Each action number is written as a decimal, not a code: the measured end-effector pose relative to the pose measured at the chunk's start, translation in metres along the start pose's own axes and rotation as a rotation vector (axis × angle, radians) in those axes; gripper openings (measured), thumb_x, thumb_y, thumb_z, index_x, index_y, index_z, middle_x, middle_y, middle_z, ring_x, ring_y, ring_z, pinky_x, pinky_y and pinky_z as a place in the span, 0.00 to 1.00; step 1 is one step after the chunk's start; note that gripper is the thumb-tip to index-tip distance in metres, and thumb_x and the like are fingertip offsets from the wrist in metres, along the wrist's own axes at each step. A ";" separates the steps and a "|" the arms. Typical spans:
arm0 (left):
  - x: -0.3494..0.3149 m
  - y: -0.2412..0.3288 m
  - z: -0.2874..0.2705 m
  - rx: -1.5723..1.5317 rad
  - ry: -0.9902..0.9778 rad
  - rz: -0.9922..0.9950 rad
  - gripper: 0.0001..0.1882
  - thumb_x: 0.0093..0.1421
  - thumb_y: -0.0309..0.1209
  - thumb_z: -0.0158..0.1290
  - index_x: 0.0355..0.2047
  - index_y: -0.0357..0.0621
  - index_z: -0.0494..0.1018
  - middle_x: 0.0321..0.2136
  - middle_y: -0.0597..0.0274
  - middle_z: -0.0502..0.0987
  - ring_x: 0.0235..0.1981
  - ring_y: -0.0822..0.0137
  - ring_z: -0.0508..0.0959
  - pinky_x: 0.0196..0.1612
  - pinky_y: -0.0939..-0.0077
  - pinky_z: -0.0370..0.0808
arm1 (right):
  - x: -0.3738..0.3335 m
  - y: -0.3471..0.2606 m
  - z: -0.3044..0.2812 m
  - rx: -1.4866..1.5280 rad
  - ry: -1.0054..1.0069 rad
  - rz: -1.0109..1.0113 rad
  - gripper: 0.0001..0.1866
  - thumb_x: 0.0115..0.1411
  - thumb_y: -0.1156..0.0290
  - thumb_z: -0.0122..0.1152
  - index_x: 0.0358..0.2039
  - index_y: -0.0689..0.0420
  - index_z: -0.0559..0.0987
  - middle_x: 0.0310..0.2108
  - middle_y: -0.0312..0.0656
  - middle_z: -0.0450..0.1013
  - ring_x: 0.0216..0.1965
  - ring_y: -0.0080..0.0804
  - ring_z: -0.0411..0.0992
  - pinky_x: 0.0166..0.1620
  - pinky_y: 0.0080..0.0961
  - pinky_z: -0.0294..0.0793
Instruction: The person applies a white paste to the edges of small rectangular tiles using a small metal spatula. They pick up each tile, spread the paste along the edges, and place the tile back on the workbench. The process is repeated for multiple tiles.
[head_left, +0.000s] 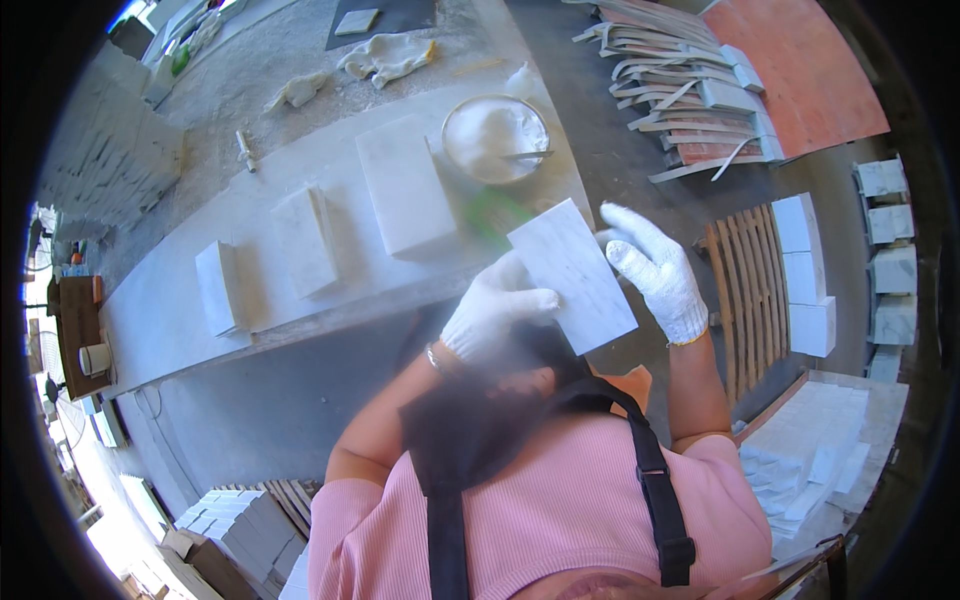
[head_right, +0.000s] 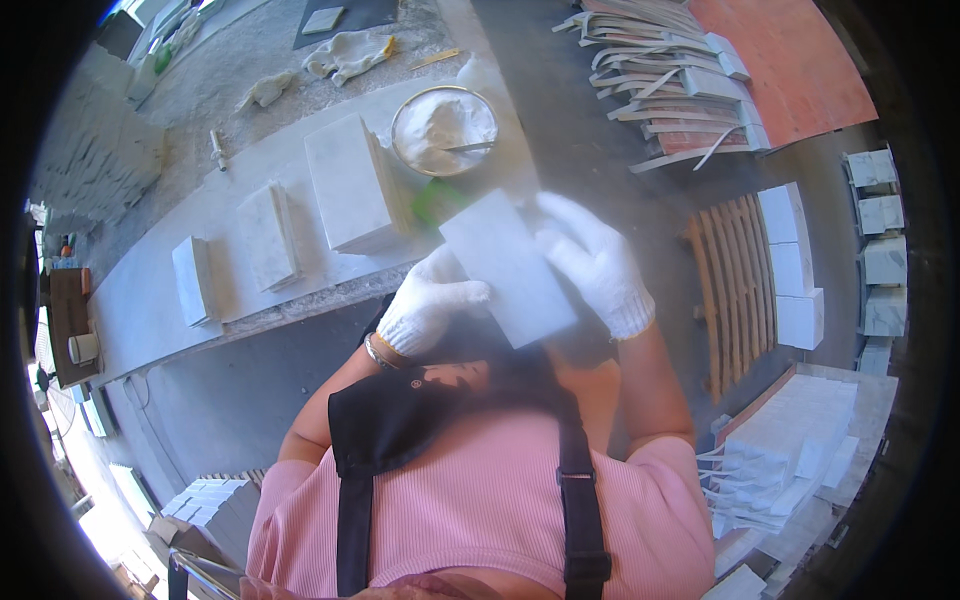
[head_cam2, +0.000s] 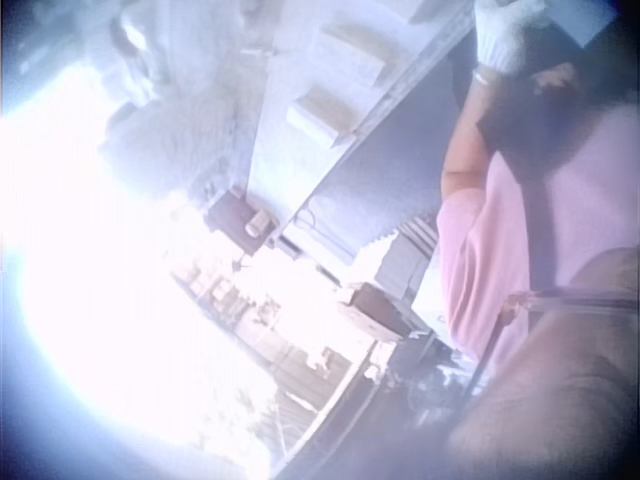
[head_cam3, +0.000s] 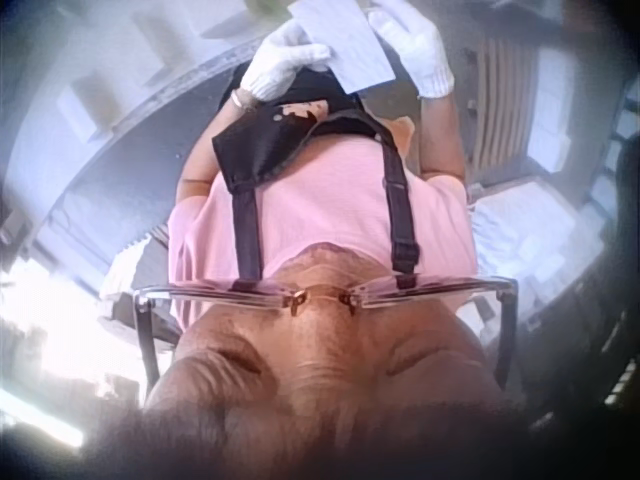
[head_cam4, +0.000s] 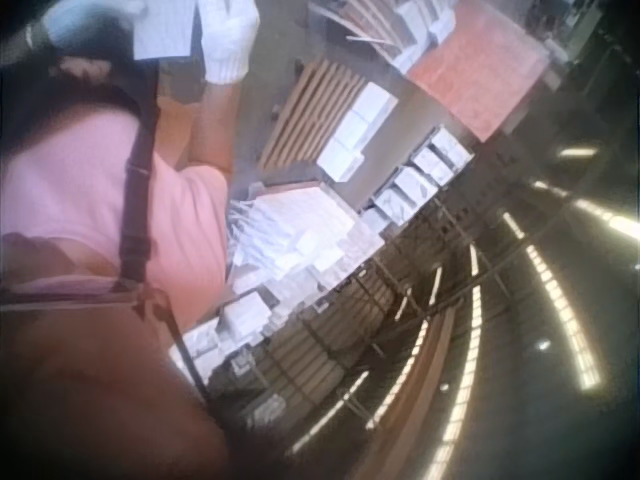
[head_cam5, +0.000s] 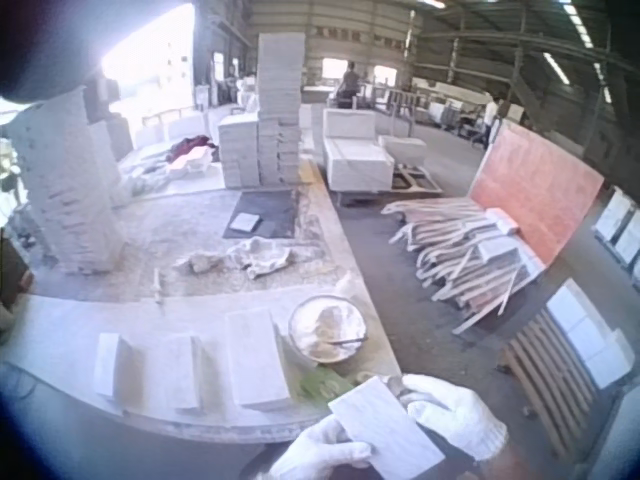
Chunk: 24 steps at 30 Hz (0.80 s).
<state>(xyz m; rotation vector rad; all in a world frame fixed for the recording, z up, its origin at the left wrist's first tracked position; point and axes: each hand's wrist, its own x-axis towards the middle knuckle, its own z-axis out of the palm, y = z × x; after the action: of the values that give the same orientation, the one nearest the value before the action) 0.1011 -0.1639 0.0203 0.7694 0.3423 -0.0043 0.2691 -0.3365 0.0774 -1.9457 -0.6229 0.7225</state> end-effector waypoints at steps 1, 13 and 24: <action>0.001 0.001 -0.001 -0.008 -0.012 0.000 0.36 0.59 0.31 0.69 0.65 0.35 0.68 0.47 0.60 0.80 0.43 0.69 0.80 0.43 0.73 0.78 | -0.001 0.002 0.000 0.041 -0.050 -0.004 0.27 0.71 0.65 0.64 0.64 0.67 0.76 0.54 0.46 0.80 0.54 0.27 0.76 0.59 0.28 0.75; 0.013 -0.007 -0.009 -0.064 -0.123 -0.054 0.39 0.56 0.39 0.72 0.63 0.36 0.69 0.44 0.62 0.80 0.41 0.70 0.79 0.40 0.76 0.77 | -0.008 0.000 0.010 0.218 -0.114 0.051 0.24 0.69 0.68 0.61 0.62 0.68 0.78 0.53 0.47 0.81 0.51 0.30 0.80 0.56 0.28 0.78; 0.018 -0.024 -0.024 -0.029 -0.030 -0.058 0.25 0.68 0.42 0.61 0.58 0.38 0.73 0.42 0.63 0.80 0.38 0.70 0.80 0.39 0.73 0.79 | -0.011 0.006 0.011 0.225 -0.107 0.057 0.23 0.69 0.68 0.62 0.60 0.68 0.79 0.51 0.45 0.82 0.51 0.28 0.79 0.55 0.28 0.78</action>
<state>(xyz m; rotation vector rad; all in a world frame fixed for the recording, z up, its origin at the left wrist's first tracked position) 0.1075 -0.1623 -0.0172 0.7297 0.3350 -0.0649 0.2546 -0.3400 0.0709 -1.7317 -0.5278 0.8976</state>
